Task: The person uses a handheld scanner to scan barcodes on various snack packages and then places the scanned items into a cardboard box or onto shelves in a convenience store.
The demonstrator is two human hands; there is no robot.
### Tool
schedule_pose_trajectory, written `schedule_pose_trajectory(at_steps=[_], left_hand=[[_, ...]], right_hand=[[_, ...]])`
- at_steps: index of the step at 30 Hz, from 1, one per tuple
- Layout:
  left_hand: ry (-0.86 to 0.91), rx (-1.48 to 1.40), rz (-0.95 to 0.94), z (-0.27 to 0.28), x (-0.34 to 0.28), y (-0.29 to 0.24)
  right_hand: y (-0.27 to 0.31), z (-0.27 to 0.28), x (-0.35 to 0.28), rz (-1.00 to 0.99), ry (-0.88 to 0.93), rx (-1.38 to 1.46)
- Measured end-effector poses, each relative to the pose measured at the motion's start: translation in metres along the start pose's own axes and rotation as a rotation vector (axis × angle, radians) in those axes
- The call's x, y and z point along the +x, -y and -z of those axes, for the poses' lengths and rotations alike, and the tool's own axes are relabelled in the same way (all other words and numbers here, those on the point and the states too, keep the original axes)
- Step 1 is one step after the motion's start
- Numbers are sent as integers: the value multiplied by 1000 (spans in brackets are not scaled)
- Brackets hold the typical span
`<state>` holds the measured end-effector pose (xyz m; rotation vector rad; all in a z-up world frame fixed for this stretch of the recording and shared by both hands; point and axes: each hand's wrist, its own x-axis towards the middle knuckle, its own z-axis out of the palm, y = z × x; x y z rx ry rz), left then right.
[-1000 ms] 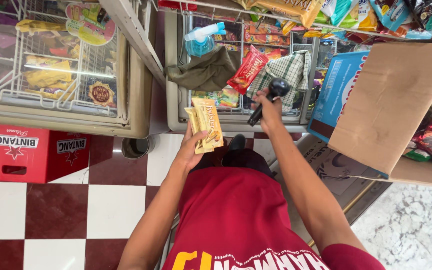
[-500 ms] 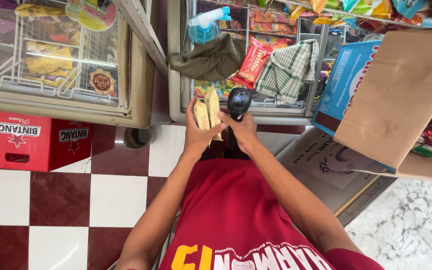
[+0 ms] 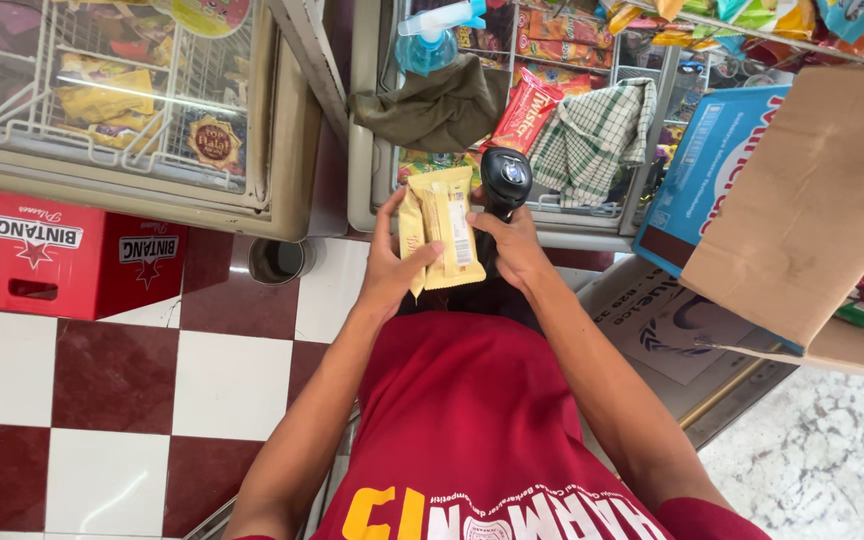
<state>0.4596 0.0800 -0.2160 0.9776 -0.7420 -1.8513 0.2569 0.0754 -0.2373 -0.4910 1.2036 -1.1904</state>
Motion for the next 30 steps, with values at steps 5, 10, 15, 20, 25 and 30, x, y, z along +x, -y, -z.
schedule_pose_trajectory(at_steps=[5,10,15,20,25,30], left_hand=[[-4,-61,6,-2,-1,3],[-4,-22,23,6,-2,8],[49,-10,29,13,2,20],[-64,-201,-4,21,9,38],[-269,-425,-73,33,21,43],[-360,-574,-154,28,32,28]], right_hand=[[14,-19,-12,41,49,-26],[19,-18,-12,35,96,-109],[36,-25,-15,-31,165,-147],[42,-33,-16,140,-14,-509],[40,-34,-32,134,-31,-377],[23,-58,-59,101,-12,-252]])
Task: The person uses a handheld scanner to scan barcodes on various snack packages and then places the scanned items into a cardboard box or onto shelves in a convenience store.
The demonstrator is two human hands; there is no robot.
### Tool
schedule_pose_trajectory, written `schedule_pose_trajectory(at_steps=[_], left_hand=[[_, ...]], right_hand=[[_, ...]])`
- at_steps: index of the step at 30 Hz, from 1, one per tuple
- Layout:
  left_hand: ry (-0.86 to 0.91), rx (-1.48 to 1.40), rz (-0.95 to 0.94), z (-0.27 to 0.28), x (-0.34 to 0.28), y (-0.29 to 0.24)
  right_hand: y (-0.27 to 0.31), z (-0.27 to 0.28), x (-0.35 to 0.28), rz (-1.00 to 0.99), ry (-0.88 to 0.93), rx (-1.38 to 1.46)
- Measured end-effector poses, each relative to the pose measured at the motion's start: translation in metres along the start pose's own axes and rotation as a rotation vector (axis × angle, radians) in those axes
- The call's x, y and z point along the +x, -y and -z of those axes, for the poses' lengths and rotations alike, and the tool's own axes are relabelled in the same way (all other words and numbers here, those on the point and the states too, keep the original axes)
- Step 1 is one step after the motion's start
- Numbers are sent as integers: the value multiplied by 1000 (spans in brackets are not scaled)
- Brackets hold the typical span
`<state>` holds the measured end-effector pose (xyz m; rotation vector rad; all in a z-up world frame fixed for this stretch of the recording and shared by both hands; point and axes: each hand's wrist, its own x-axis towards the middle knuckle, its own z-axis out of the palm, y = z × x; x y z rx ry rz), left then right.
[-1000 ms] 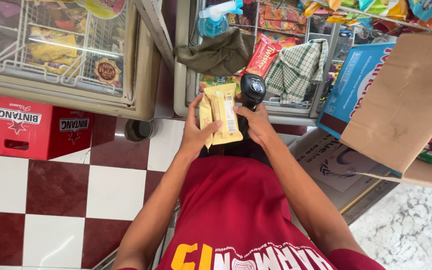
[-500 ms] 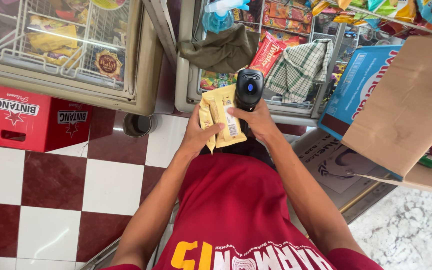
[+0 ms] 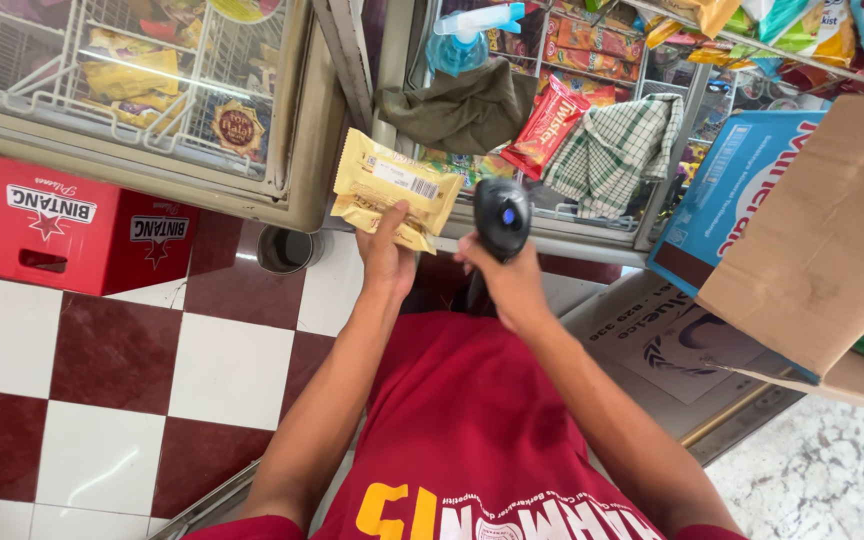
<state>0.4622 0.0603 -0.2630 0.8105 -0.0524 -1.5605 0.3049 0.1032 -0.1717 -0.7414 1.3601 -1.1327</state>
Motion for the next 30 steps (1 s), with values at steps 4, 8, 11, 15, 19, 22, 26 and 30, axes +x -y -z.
schedule_pose_trajectory(at_steps=[4,8,11,15,19,22,26,30], left_hand=[[15,-10,1,-8,-2,1],[32,-2,-18,-12,-4,5],[-9,59,7,-14,-10,2],[-56,143,58,-20,-17,-3],[-56,121,15,-22,-14,-3],[57,110,-111,-20,-13,-4],[137,206,-13,-16,-19,-14],[260,341,58,-21,-27,-20]], right_hand=[[-4,-19,-22,-128,89,103],[-7,-32,-30,-232,137,275],[-6,-36,-31,-234,155,277],[-1,-42,-32,-204,171,322],[0,-39,-27,-197,147,313],[2,-24,-11,-90,91,192],[13,0,20,209,-45,-241],[14,11,33,151,23,-113]])
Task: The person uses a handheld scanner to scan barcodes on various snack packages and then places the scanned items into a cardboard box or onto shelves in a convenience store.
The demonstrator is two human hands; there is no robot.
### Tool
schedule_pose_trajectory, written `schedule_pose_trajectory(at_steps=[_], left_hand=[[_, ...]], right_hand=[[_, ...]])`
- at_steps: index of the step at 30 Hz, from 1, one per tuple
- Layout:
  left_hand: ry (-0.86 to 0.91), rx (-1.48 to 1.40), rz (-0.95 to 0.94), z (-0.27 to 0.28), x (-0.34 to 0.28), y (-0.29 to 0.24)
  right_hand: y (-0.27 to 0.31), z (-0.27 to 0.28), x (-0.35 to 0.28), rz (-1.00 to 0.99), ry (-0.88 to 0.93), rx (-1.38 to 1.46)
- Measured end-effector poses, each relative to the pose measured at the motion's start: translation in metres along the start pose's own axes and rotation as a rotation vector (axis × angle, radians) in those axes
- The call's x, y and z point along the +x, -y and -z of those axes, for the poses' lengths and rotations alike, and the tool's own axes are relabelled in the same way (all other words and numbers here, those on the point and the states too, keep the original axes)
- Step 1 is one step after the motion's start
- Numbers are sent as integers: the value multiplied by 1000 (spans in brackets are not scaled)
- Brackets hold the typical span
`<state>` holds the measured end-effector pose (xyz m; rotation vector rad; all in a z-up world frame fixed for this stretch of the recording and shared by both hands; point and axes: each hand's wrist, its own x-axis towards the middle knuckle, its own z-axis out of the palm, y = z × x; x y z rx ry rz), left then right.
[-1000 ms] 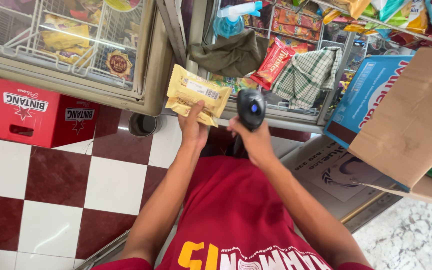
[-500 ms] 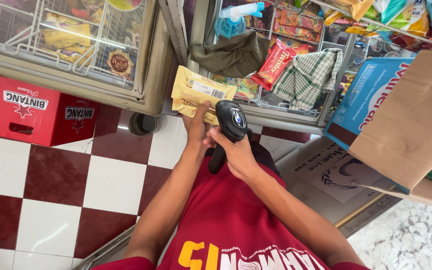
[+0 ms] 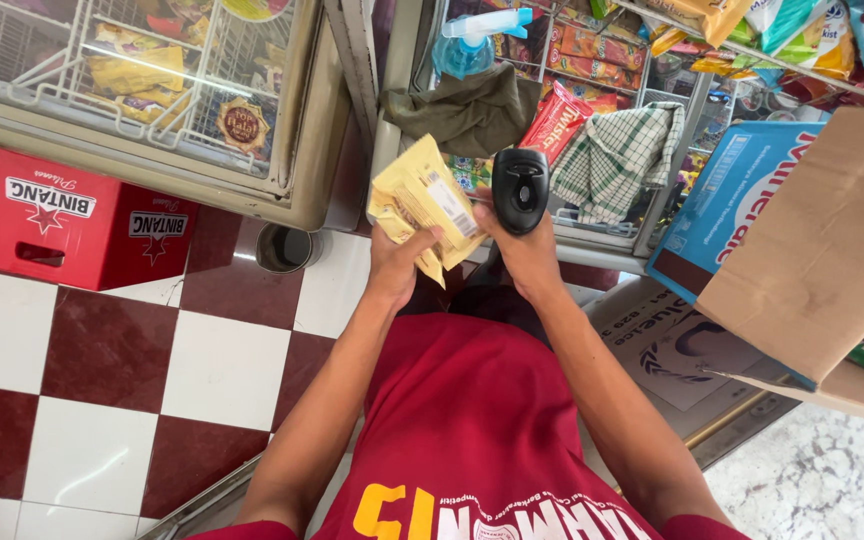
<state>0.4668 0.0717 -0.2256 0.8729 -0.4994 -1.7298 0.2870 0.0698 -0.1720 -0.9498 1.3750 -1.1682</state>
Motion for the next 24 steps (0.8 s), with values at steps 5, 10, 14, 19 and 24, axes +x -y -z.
schedule_pose_trajectory(at_steps=[5,10,14,19,24], left_hand=[[25,51,37,0,2,-5],[-15,129,7,0,1,3],[-35,-101,97,5,5,5],[19,-110,63,4,5,7],[8,-93,65,-4,6,1]], right_hand=[[-16,5,-4,-106,116,133],[-30,7,-4,-94,9,117],[-27,11,-2,-34,-77,12],[-19,7,-8,32,-54,-190],[-19,3,-13,69,-19,-296]])
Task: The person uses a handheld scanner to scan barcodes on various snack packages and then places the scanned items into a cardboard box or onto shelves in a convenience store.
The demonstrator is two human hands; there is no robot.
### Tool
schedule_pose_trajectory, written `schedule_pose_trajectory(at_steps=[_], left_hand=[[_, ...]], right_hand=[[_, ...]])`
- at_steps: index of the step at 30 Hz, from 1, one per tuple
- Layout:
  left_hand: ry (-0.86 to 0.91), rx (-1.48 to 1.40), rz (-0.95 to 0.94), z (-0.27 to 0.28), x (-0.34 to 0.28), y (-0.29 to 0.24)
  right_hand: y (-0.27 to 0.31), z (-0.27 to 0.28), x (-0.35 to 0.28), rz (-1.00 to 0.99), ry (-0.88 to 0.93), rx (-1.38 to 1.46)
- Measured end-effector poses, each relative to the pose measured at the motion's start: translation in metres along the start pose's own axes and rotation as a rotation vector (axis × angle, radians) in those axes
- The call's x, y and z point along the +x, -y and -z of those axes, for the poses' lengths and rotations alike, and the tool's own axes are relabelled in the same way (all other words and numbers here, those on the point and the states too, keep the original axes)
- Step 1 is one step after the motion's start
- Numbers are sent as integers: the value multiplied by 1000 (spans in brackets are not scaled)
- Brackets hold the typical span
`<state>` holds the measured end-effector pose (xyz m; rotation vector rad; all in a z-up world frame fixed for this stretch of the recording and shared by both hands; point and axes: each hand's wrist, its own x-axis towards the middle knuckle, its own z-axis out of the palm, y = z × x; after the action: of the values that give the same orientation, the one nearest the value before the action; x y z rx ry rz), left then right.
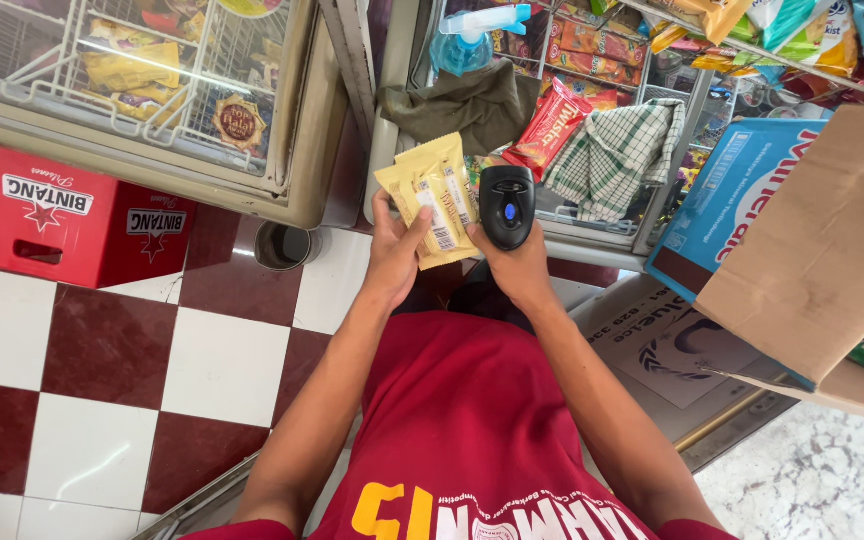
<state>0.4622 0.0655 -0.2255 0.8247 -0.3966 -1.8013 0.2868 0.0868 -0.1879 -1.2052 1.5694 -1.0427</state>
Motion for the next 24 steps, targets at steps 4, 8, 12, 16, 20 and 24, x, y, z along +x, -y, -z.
schedule_pose_trajectory(at_steps=[4,8,12,16,20,24], left_hand=[[65,84,50,12,4,-5],[-11,97,84,32,13,6],[-278,-48,-33,52,25,15],[-300,-147,-76,62,28,15],[-308,-210,-103,56,27,16],[-318,-225,-114,48,27,18]], right_hand=[[2,3,4,-122,103,190],[4,4,3,-32,108,119],[3,2,2,-92,53,12],[6,-7,-1,-150,124,339],[11,-24,-17,-307,204,270],[19,-40,-32,-301,261,293]])
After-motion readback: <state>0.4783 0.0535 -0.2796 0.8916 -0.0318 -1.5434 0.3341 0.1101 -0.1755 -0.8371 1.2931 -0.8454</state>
